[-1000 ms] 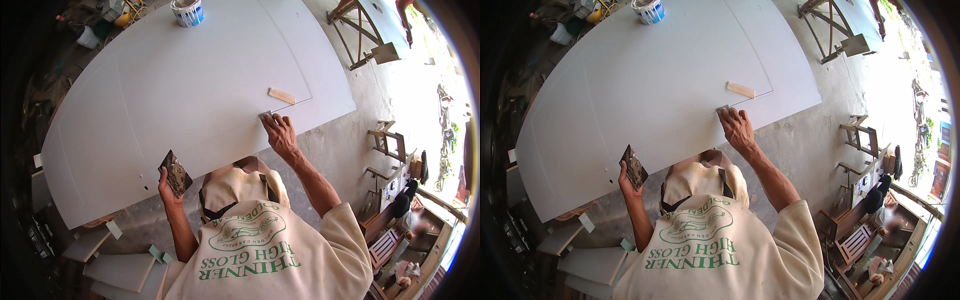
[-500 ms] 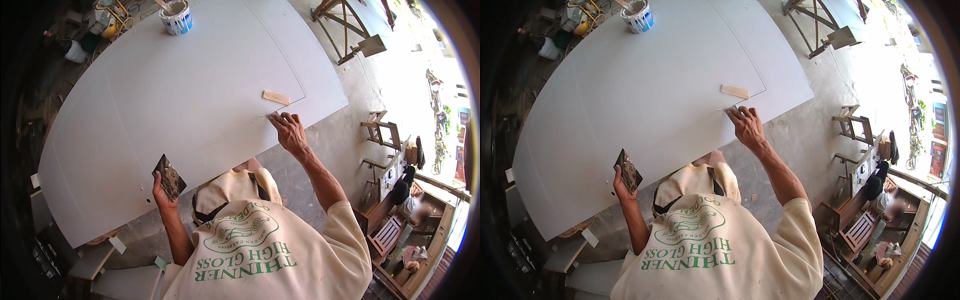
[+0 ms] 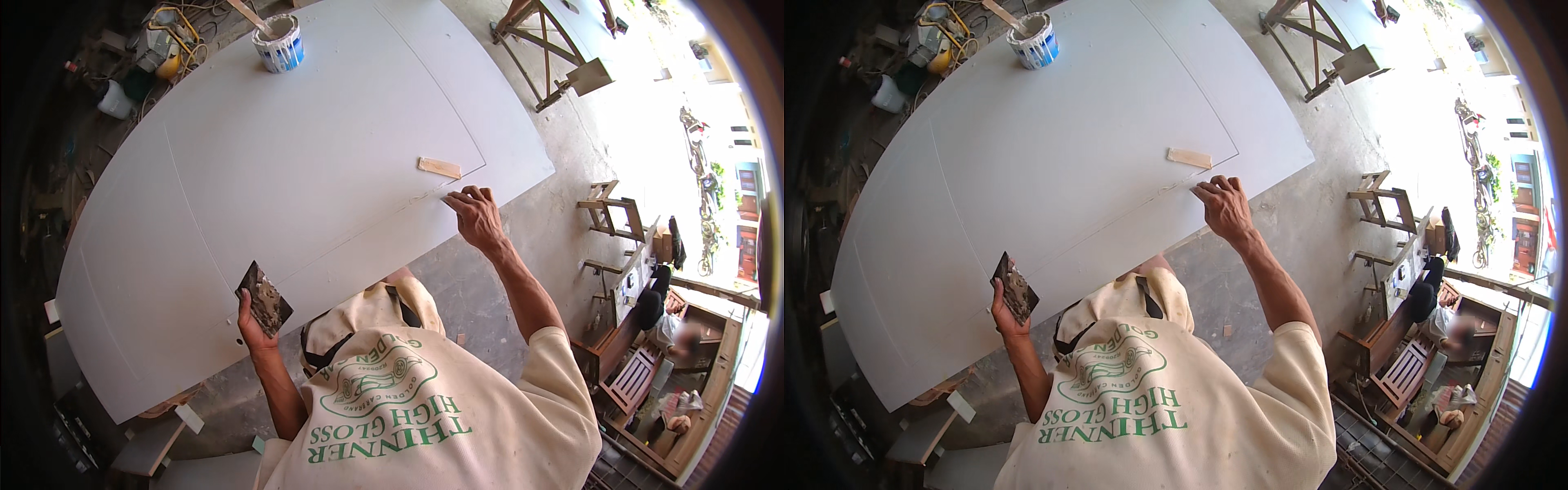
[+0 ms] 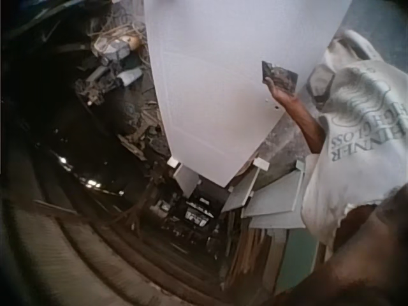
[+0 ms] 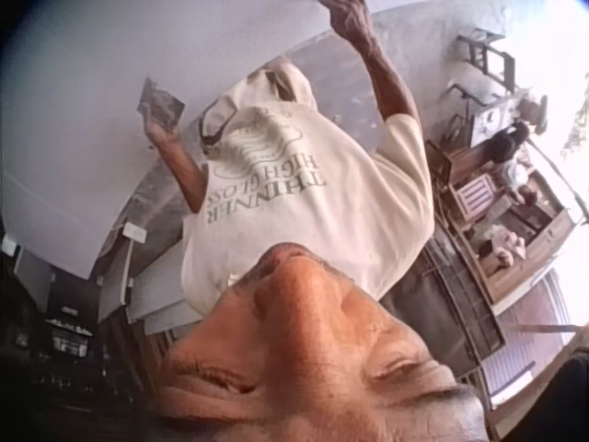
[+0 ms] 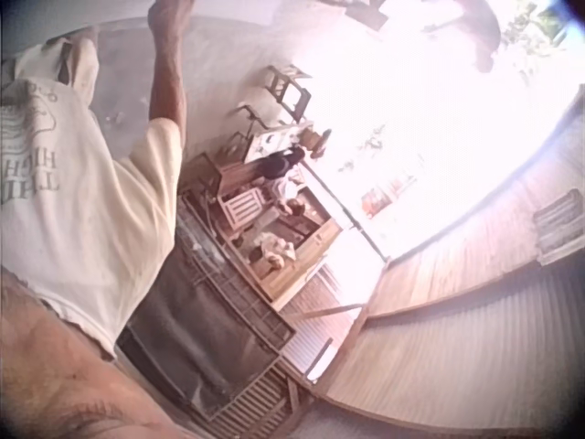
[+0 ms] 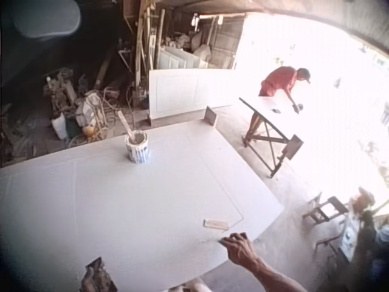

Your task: The person applies putty to a white wooden door using a small spreader, smoothing it over imperfections, then moves to the floor to work on a smaller wooden strip using a tool to apply material.

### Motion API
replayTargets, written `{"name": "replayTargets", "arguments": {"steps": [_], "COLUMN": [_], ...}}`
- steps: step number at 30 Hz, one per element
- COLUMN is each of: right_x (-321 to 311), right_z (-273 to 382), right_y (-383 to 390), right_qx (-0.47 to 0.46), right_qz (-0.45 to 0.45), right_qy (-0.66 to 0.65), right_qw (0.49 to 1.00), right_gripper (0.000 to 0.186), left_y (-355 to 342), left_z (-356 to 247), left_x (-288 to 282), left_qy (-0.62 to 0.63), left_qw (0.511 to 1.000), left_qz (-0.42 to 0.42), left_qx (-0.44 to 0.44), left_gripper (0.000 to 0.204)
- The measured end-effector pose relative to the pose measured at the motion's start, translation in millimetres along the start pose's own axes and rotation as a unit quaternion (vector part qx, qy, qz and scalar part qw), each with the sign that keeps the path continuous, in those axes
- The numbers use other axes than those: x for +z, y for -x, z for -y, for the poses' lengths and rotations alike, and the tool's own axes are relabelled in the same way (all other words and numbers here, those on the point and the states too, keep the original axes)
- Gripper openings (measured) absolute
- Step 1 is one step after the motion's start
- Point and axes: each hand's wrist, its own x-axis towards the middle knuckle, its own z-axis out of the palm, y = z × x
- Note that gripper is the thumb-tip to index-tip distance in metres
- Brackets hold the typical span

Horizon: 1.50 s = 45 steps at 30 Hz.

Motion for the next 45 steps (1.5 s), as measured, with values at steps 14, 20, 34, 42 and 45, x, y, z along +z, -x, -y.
{"name": "replayTargets", "arguments": {"steps": [14, 20, 34, 42, 45], "right_x": [1, 30, 36, 52, 42], "right_z": [-1, -14, 18, 127, 149], "right_y": [15, 6, -31, -34, -29], "right_qx": [-0.003, 0.005, 0.158, 0.090, 0.053], "right_qz": [-0.081, -0.123, -0.152, -0.138, -0.075], "right_qy": [-0.013, 0.026, 0.001, -0.036, -0.018], "right_qw": [0.997, 0.992, 0.976, 0.986, 0.996], "right_gripper": [0.035, 0.043, 0.008, 0.006, 0.011], "left_y": [-2, -6, -4, -17, -23], "left_z": [3, 4, 5, 4, 7], "left_x": [11, 0, -4, 23, 26], "left_qy": [0.039, 0.021, 0.029, 0.045, 0.038], "left_qw": [0.999, 1.000, 0.999, 0.997, 0.996], "left_qz": [-0.017, 0.013, -0.009, 0.046, 0.059], "left_qx": [0.012, -0.016, -0.015, -0.047, -0.048], "left_gripper": [0.042, 0.054, 0.053, 0.049, 0.045]}}
